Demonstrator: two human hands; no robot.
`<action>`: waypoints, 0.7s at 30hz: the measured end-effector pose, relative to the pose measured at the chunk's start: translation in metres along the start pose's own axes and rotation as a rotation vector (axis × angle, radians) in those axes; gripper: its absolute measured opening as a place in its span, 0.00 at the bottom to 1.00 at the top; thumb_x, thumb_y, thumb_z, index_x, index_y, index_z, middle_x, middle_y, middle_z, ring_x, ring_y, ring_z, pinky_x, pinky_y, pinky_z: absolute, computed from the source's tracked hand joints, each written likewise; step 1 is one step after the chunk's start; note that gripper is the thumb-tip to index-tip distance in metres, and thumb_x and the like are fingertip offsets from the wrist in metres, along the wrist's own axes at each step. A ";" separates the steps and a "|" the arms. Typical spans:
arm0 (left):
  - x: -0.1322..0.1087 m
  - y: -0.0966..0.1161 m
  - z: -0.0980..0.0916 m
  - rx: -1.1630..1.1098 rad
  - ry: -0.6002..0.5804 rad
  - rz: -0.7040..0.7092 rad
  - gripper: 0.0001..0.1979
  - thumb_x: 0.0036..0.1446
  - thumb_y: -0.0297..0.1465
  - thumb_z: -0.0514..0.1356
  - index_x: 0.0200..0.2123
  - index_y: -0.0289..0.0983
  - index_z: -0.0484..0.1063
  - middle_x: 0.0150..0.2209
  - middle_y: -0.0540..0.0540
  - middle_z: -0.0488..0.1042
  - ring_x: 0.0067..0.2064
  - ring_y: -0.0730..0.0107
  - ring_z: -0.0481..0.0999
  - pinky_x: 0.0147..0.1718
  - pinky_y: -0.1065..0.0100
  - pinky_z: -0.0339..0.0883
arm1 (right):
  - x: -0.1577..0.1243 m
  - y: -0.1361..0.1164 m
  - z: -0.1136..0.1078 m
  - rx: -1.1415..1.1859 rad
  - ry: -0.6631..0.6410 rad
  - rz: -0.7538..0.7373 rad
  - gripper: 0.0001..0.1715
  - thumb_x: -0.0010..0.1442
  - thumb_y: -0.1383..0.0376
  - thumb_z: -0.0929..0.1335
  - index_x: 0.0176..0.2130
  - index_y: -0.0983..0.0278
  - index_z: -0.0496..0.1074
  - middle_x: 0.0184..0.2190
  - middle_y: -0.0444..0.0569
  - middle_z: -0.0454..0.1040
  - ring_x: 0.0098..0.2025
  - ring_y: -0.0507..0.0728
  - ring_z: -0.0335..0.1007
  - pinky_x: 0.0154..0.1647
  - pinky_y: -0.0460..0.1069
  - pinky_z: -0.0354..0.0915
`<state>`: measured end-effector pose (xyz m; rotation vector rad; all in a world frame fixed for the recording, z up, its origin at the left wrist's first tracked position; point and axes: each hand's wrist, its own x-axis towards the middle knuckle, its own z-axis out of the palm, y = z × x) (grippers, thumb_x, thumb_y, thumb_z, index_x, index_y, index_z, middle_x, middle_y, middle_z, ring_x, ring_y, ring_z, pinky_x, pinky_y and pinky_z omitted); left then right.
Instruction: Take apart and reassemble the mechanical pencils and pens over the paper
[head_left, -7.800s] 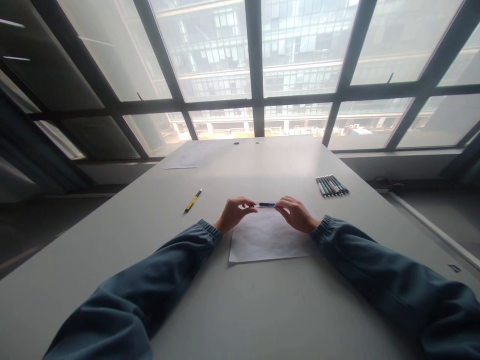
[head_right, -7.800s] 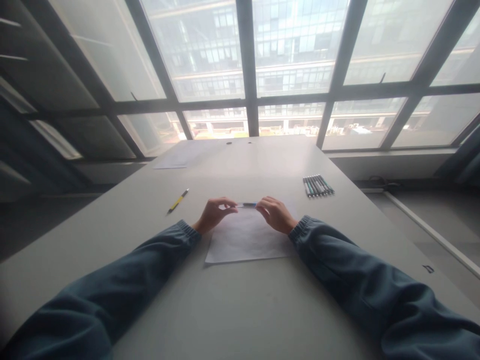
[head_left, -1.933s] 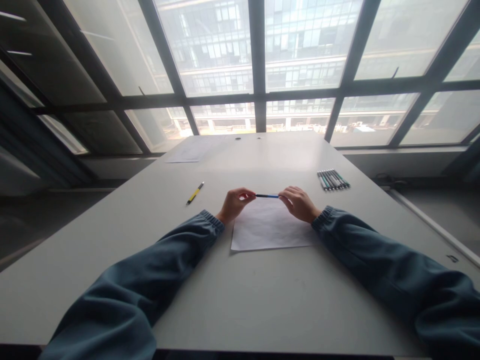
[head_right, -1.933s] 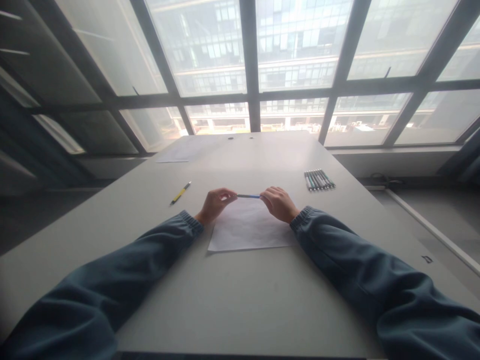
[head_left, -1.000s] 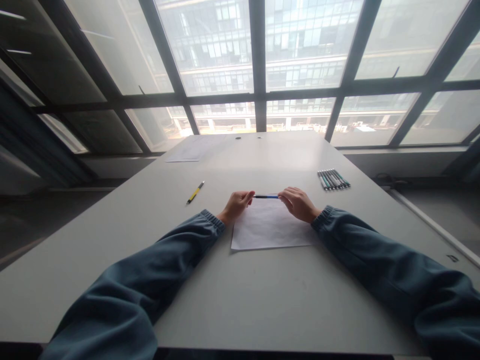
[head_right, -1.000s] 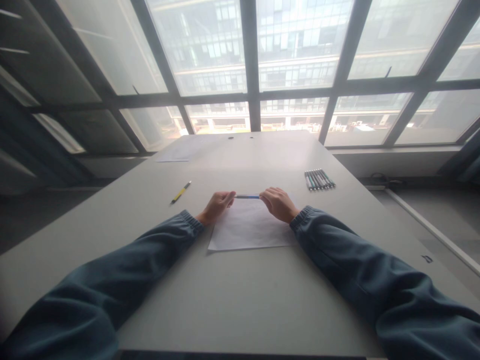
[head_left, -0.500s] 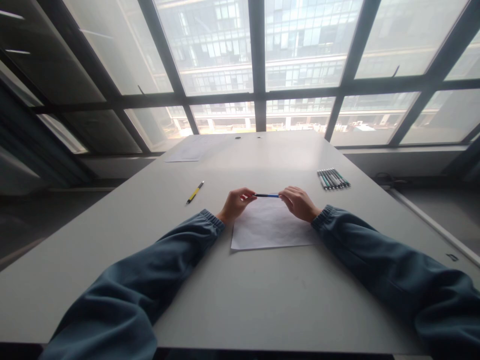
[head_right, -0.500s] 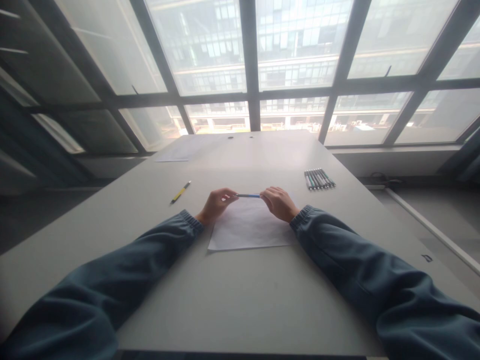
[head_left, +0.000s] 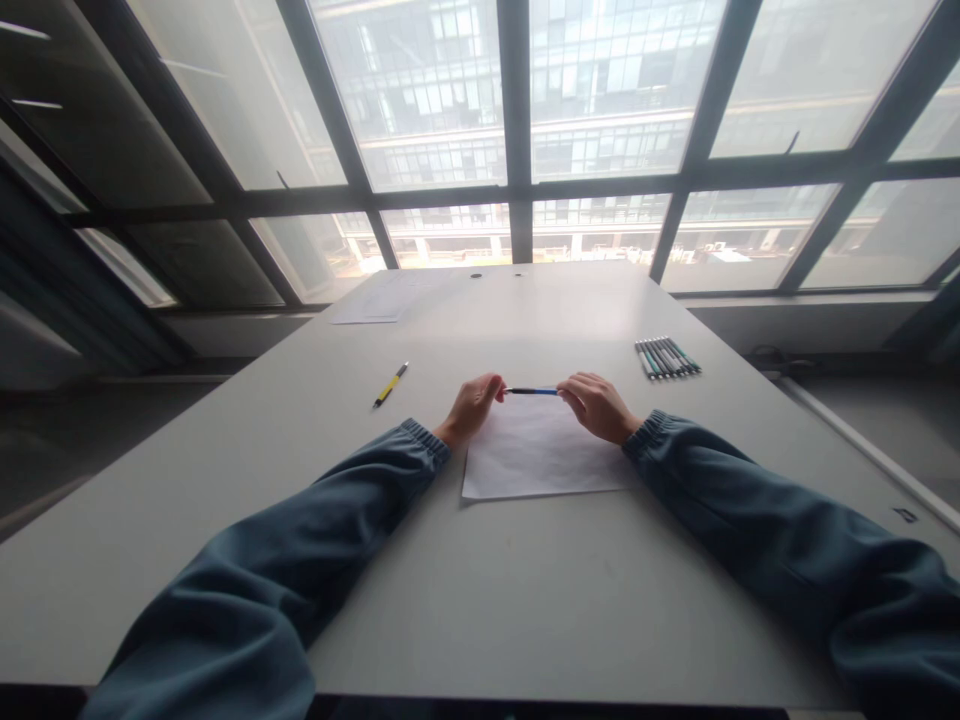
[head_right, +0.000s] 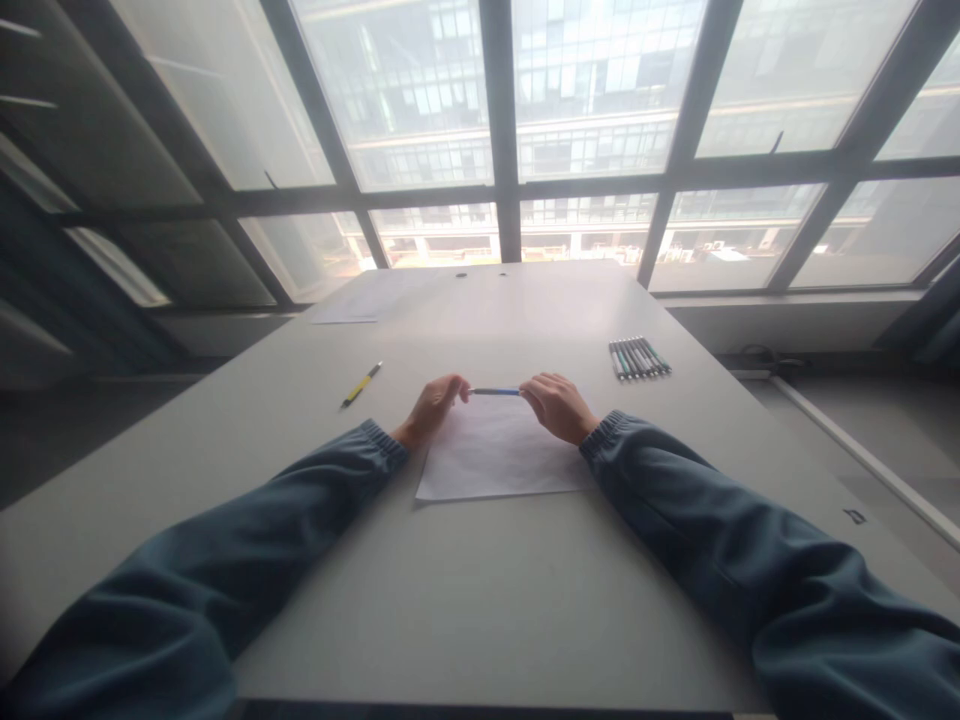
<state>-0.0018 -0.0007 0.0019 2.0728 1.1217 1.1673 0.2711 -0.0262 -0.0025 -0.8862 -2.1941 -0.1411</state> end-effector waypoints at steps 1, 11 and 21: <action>0.000 0.000 0.000 0.015 -0.024 -0.022 0.38 0.65 0.59 0.42 0.24 0.36 0.74 0.23 0.46 0.74 0.29 0.69 0.74 0.35 0.68 0.67 | 0.000 0.000 0.000 0.000 -0.001 -0.003 0.16 0.73 0.63 0.60 0.38 0.62 0.74 0.32 0.52 0.77 0.36 0.58 0.69 0.41 0.52 0.62; -0.003 0.005 0.001 -0.008 -0.109 -0.094 0.35 0.64 0.57 0.50 0.15 0.36 0.66 0.15 0.50 0.66 0.20 0.75 0.65 0.26 0.70 0.58 | 0.000 0.000 0.000 -0.001 -0.004 -0.021 0.15 0.73 0.63 0.61 0.39 0.63 0.74 0.33 0.52 0.77 0.36 0.58 0.69 0.40 0.52 0.61; -0.001 0.007 -0.001 0.022 -0.046 0.032 0.24 0.62 0.49 0.59 0.26 0.36 0.76 0.26 0.46 0.78 0.29 0.69 0.75 0.32 0.69 0.66 | 0.000 0.001 0.000 -0.001 -0.006 -0.007 0.16 0.73 0.63 0.60 0.39 0.63 0.74 0.33 0.52 0.77 0.36 0.58 0.69 0.41 0.52 0.62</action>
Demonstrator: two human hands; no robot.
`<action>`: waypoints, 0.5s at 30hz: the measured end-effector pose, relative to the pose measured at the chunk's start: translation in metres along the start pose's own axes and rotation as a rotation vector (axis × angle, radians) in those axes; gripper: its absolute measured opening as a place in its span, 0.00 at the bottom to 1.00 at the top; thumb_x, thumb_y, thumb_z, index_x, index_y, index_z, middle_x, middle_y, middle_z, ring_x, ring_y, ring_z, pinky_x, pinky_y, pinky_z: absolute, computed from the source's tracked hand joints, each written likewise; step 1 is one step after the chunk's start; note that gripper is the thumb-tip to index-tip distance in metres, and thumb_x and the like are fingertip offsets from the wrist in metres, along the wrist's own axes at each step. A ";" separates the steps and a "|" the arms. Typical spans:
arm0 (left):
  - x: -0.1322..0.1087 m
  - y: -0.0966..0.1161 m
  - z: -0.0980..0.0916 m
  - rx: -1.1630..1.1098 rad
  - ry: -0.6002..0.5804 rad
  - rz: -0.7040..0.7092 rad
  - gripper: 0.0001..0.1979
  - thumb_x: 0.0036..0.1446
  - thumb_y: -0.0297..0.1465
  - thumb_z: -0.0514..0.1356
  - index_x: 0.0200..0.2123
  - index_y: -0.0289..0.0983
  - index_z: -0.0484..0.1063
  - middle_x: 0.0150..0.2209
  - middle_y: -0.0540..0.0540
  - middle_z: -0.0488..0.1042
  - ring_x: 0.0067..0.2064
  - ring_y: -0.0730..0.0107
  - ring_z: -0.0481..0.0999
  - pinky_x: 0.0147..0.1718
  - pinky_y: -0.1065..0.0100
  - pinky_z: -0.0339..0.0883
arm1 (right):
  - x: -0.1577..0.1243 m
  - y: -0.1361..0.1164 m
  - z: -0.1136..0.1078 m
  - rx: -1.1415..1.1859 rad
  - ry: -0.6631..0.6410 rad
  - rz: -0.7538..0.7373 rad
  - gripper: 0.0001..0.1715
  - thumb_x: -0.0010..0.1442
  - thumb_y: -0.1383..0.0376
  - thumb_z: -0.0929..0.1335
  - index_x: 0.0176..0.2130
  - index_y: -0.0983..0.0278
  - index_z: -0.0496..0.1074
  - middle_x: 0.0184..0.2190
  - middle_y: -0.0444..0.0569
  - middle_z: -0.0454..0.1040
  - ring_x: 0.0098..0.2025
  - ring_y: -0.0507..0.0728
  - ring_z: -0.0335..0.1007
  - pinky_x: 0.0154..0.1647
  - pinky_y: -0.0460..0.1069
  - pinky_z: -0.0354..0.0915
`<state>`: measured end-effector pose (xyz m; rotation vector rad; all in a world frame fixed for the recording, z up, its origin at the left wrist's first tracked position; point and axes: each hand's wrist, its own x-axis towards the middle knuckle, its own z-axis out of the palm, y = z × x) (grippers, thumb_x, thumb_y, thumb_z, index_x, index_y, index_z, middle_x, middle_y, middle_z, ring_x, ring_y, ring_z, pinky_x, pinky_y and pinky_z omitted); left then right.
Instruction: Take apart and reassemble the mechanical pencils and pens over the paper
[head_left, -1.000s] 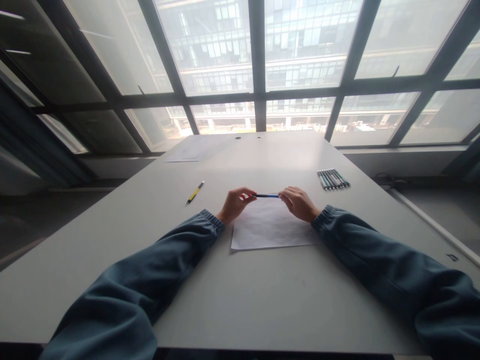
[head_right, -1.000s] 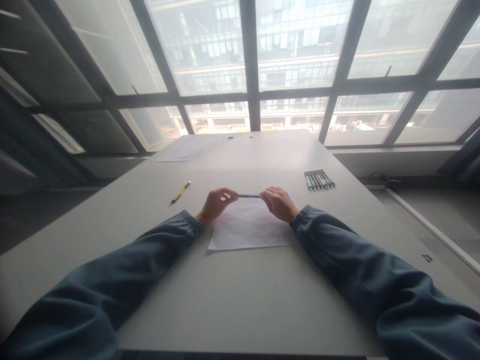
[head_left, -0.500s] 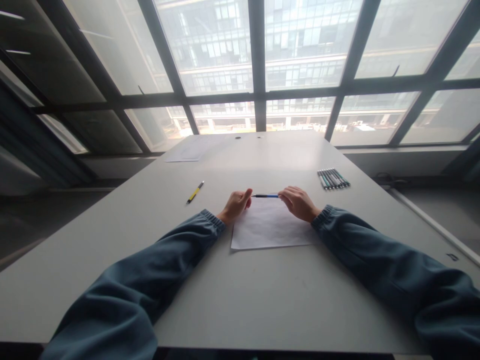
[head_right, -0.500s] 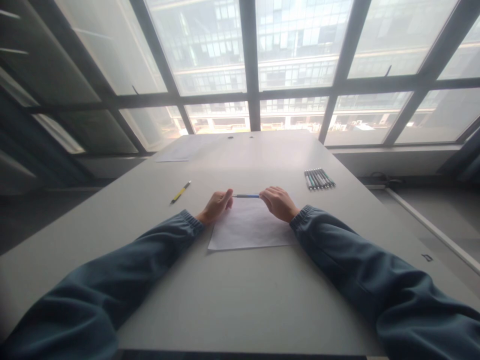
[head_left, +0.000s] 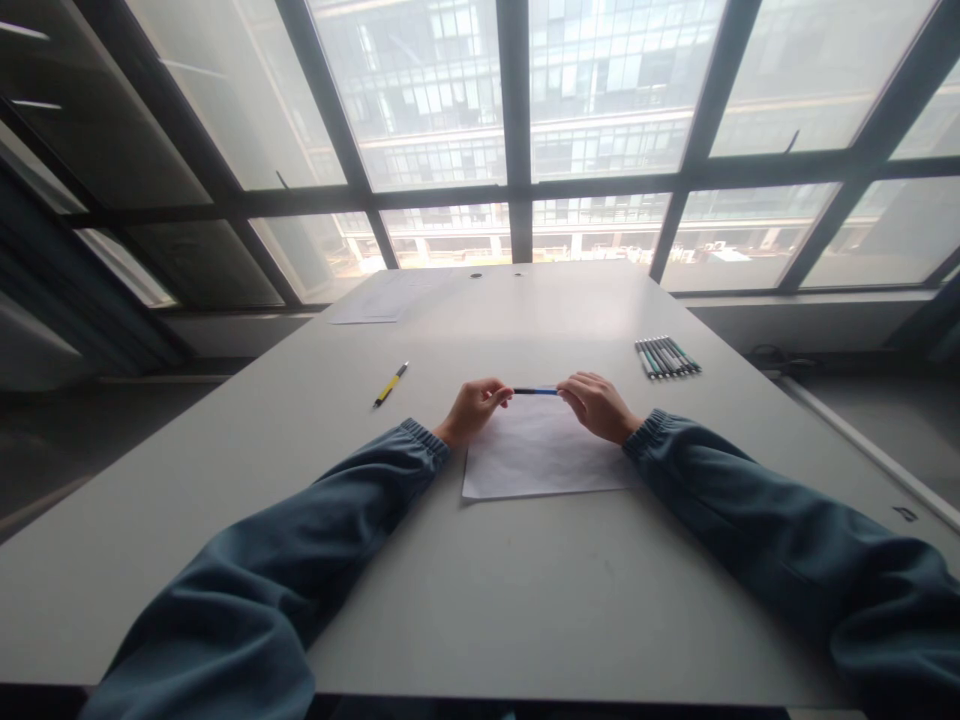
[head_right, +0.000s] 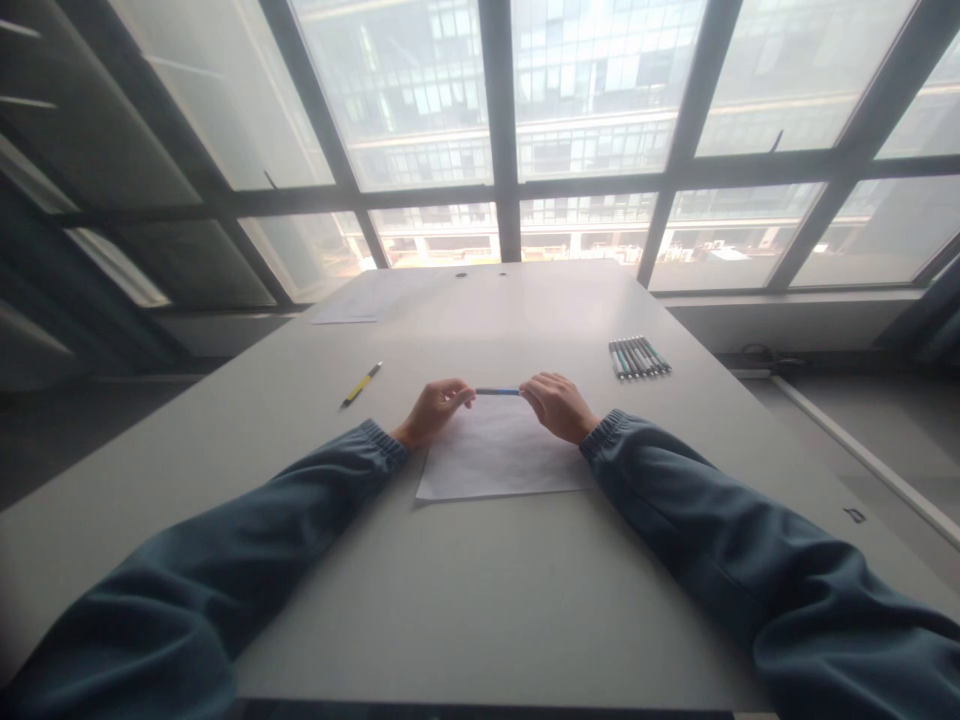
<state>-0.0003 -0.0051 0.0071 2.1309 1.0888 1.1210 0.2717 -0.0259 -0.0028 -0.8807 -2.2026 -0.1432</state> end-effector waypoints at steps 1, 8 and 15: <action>0.000 0.000 0.000 0.006 0.010 0.002 0.23 0.61 0.49 0.61 0.27 0.36 0.77 0.27 0.46 0.79 0.29 0.69 0.75 0.32 0.69 0.66 | 0.000 0.000 0.000 -0.001 0.001 0.002 0.16 0.73 0.63 0.61 0.39 0.63 0.74 0.33 0.52 0.77 0.36 0.58 0.69 0.41 0.52 0.62; -0.001 -0.002 0.003 -0.017 0.078 0.047 0.16 0.58 0.44 0.66 0.34 0.36 0.77 0.31 0.46 0.79 0.32 0.68 0.76 0.32 0.68 0.69 | 0.000 -0.001 0.000 0.002 0.002 0.012 0.16 0.73 0.63 0.61 0.39 0.63 0.74 0.33 0.51 0.77 0.36 0.58 0.70 0.40 0.52 0.63; 0.001 -0.003 0.003 -0.033 0.036 0.057 0.24 0.59 0.51 0.62 0.44 0.37 0.74 0.36 0.45 0.78 0.38 0.66 0.76 0.32 0.69 0.67 | 0.000 -0.001 0.000 0.010 -0.003 0.025 0.17 0.73 0.62 0.60 0.38 0.63 0.74 0.33 0.52 0.77 0.36 0.58 0.70 0.41 0.52 0.63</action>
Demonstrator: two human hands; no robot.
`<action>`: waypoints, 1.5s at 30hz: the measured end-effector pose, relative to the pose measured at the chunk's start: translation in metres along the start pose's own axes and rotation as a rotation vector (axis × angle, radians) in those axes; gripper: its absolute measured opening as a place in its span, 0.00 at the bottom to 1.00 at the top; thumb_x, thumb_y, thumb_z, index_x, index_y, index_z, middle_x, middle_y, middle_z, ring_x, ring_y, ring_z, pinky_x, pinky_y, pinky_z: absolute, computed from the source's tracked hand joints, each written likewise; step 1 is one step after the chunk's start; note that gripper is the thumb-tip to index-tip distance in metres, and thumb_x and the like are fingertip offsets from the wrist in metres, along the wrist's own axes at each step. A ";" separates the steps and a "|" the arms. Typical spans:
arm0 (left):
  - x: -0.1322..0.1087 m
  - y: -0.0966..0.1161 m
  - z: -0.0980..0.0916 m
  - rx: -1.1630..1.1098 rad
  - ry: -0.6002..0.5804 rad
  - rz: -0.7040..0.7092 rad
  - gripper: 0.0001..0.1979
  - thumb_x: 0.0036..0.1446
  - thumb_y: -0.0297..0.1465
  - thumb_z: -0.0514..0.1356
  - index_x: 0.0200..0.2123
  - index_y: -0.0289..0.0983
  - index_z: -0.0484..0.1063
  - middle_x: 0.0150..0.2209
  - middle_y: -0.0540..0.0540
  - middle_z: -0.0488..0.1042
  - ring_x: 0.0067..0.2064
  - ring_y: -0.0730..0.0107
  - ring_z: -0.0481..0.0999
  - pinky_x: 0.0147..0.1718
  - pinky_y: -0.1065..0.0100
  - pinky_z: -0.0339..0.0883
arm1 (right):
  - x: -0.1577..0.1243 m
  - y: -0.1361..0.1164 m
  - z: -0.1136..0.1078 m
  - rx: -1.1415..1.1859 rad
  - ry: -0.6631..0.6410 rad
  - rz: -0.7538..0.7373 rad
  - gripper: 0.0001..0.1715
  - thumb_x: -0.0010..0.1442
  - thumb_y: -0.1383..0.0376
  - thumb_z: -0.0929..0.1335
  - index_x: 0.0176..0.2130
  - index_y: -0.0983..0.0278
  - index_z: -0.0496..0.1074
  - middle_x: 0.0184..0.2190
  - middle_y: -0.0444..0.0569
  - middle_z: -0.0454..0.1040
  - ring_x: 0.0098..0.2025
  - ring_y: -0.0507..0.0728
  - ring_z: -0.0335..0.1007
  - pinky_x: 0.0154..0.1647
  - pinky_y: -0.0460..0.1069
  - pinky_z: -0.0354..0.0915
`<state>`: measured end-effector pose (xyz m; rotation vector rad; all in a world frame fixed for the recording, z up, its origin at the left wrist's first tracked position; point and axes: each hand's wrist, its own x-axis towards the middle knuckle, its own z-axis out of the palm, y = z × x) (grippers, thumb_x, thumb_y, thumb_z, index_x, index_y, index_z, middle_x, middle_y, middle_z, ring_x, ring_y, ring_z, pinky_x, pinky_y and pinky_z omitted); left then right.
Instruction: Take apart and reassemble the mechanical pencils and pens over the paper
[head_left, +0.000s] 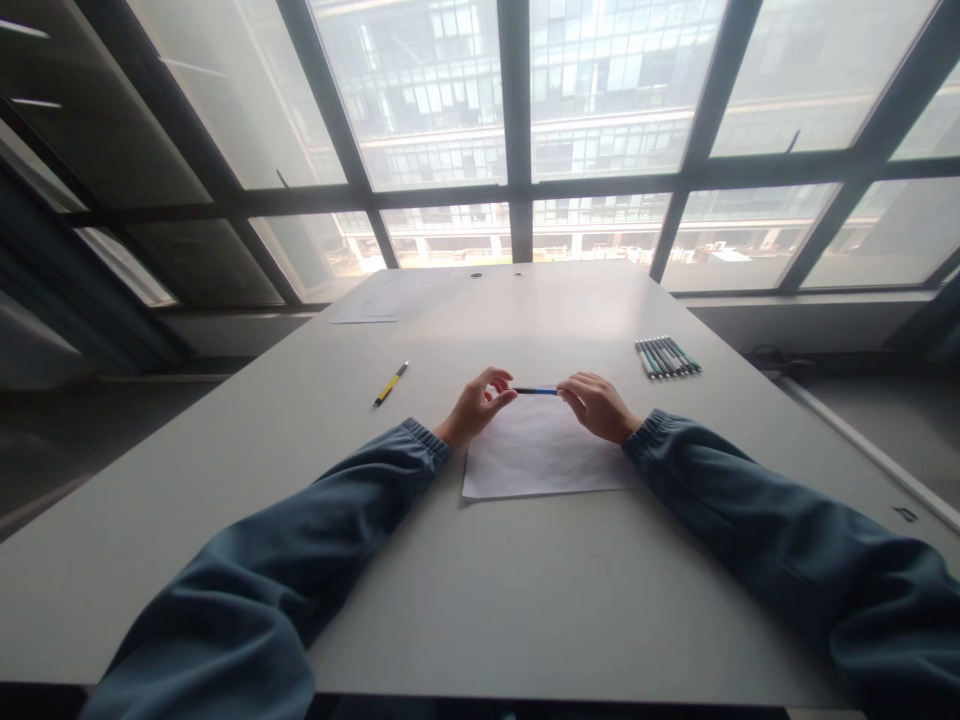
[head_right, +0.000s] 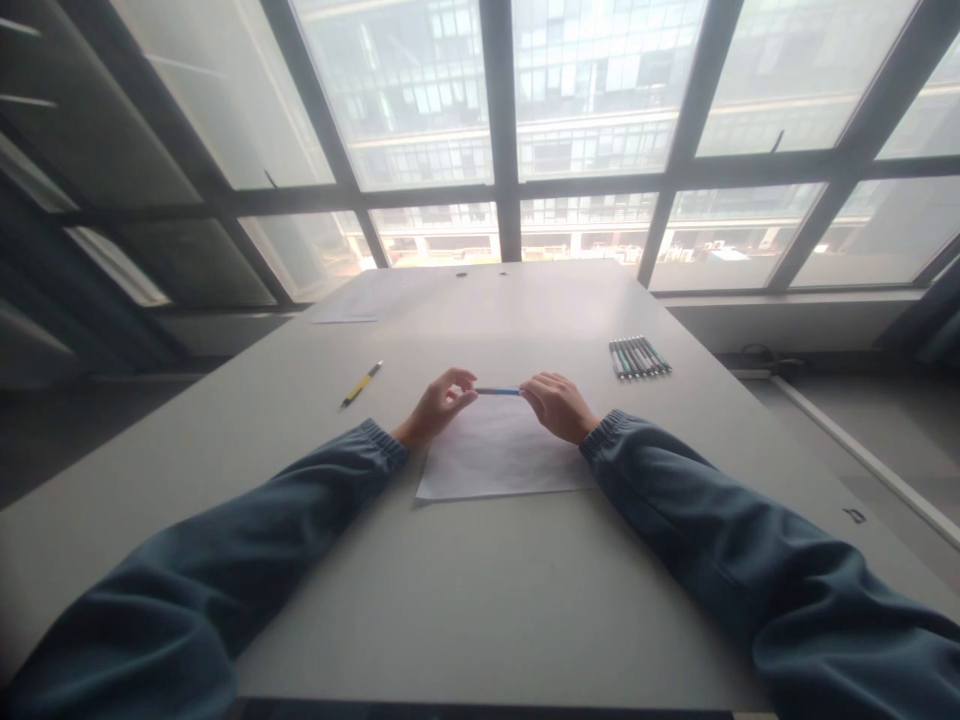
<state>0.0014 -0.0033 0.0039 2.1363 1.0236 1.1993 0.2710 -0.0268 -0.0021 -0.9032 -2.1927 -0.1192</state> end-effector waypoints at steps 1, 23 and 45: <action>0.000 -0.001 0.000 0.008 -0.008 -0.014 0.25 0.62 0.54 0.57 0.39 0.36 0.74 0.34 0.45 0.77 0.36 0.66 0.76 0.34 0.68 0.67 | 0.000 0.000 0.000 0.002 0.000 -0.002 0.17 0.73 0.62 0.60 0.38 0.63 0.74 0.33 0.52 0.77 0.36 0.58 0.70 0.41 0.52 0.63; -0.004 0.009 -0.003 0.069 -0.003 0.057 0.21 0.63 0.47 0.61 0.30 0.36 0.80 0.30 0.44 0.80 0.31 0.68 0.73 0.35 0.67 0.67 | 0.000 0.001 -0.001 0.019 -0.032 -0.001 0.14 0.71 0.66 0.61 0.36 0.63 0.74 0.31 0.51 0.77 0.34 0.58 0.70 0.40 0.51 0.61; -0.009 0.007 -0.002 0.101 -0.140 0.089 0.26 0.66 0.51 0.55 0.28 0.37 0.79 0.29 0.44 0.80 0.32 0.66 0.77 0.36 0.67 0.68 | 0.010 -0.012 0.000 1.279 0.118 0.711 0.20 0.55 0.52 0.76 0.41 0.64 0.78 0.26 0.43 0.70 0.28 0.51 0.63 0.28 0.47 0.62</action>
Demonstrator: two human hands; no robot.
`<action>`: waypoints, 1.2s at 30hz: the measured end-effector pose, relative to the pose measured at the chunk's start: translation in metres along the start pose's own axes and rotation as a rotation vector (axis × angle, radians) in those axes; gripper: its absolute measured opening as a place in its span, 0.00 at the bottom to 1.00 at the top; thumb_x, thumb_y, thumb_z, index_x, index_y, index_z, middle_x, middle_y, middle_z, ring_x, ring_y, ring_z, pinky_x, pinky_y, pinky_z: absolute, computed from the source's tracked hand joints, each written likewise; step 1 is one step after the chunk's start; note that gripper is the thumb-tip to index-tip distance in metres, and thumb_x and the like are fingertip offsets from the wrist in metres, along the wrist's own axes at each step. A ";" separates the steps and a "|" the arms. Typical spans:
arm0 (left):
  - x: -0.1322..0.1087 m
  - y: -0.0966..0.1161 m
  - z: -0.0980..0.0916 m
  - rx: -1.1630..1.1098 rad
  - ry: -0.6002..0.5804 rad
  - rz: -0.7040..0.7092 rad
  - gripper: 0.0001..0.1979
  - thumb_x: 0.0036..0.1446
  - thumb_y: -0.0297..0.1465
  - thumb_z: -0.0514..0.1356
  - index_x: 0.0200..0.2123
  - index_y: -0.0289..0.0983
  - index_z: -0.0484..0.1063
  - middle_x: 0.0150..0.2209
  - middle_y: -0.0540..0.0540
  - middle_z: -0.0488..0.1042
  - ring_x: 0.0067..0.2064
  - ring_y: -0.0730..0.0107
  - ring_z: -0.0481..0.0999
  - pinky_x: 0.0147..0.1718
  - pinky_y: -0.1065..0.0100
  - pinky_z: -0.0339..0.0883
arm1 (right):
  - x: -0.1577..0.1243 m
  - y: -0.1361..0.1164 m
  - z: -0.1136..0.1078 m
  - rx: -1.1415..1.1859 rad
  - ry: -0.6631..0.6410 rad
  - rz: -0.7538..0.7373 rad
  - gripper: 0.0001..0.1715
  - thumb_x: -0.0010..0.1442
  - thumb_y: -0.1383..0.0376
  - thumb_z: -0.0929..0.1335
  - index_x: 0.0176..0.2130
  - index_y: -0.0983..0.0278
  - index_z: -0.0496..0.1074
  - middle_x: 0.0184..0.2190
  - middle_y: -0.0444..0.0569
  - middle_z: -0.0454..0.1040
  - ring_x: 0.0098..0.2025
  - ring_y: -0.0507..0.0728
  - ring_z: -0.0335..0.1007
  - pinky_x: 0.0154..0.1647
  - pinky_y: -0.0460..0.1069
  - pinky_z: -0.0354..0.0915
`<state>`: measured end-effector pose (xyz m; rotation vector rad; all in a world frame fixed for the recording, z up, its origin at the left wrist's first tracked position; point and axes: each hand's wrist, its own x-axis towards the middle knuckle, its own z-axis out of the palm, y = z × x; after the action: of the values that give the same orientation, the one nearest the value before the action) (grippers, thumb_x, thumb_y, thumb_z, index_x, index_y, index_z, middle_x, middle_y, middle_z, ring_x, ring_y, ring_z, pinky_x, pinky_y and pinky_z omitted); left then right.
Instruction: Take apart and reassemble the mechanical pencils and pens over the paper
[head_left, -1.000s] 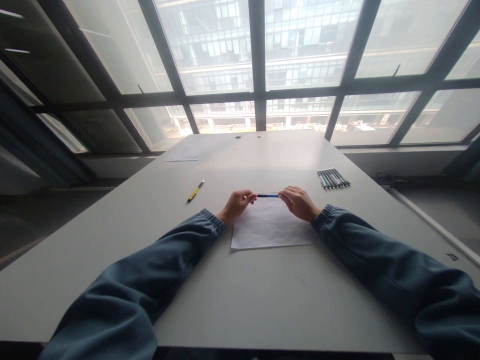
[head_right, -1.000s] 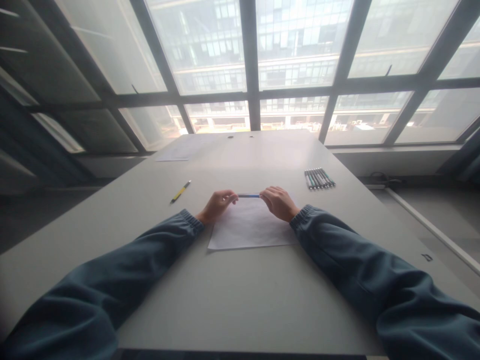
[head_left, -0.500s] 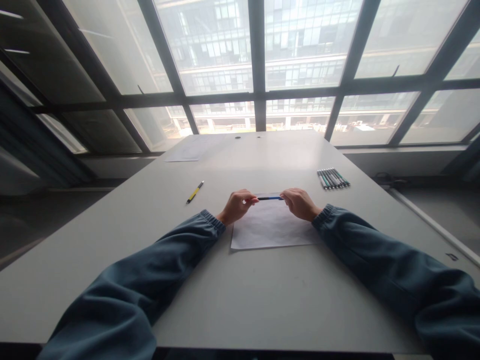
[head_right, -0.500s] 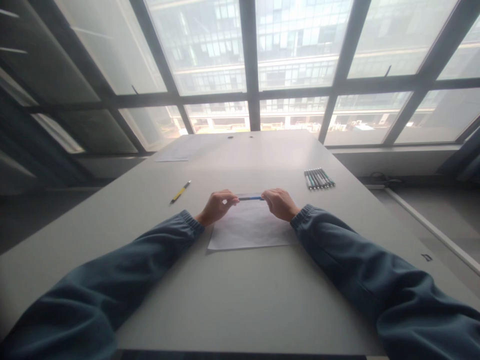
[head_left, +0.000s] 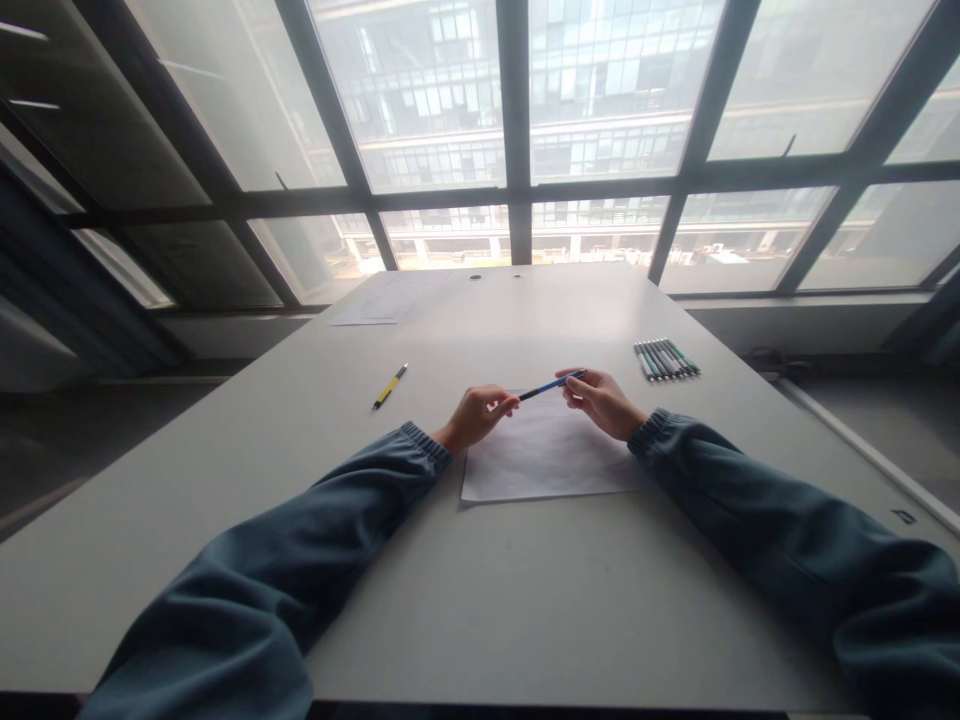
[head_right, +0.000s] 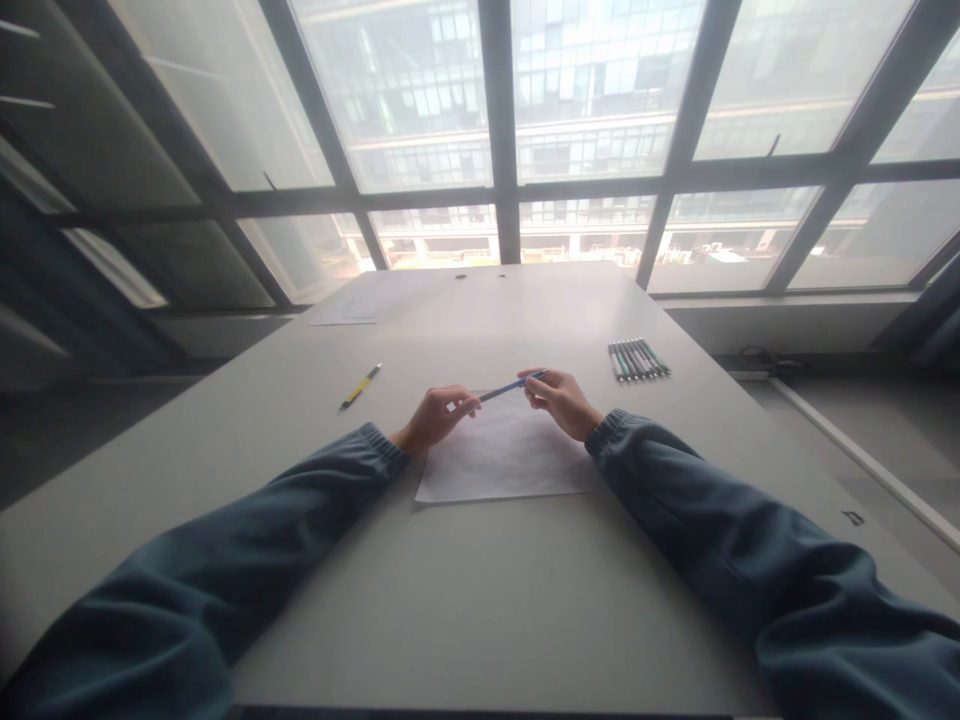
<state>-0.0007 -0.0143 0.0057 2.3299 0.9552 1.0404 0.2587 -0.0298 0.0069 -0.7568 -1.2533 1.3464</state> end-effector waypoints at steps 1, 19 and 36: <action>0.000 0.001 0.001 -0.024 -0.070 0.031 0.28 0.66 0.52 0.54 0.29 0.37 0.79 0.31 0.42 0.80 0.34 0.65 0.77 0.38 0.66 0.69 | 0.000 0.000 0.000 0.018 -0.006 0.021 0.19 0.55 0.53 0.76 0.39 0.64 0.78 0.26 0.44 0.70 0.29 0.52 0.64 0.29 0.47 0.62; 0.003 -0.010 0.001 0.114 0.110 -0.029 0.22 0.71 0.43 0.51 0.33 0.38 0.79 0.33 0.46 0.81 0.40 0.63 0.80 0.46 0.64 0.69 | 0.007 -0.010 -0.019 0.436 -0.048 0.133 0.31 0.66 0.46 0.62 0.20 0.59 0.53 0.17 0.36 0.42 0.20 0.50 0.30 0.16 0.45 0.41; 0.003 -0.011 0.001 0.168 0.065 -0.012 0.17 0.69 0.36 0.54 0.34 0.37 0.79 0.37 0.45 0.82 0.42 0.62 0.79 0.47 0.61 0.70 | 0.003 -0.014 -0.018 0.588 -0.024 0.236 0.18 0.64 0.55 0.68 0.27 0.63 0.66 0.18 0.38 0.58 0.15 0.45 0.39 0.12 0.41 0.46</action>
<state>-0.0024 -0.0048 0.0000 2.4339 1.1198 1.0741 0.2786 -0.0243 0.0162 -0.4758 -0.7309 1.8060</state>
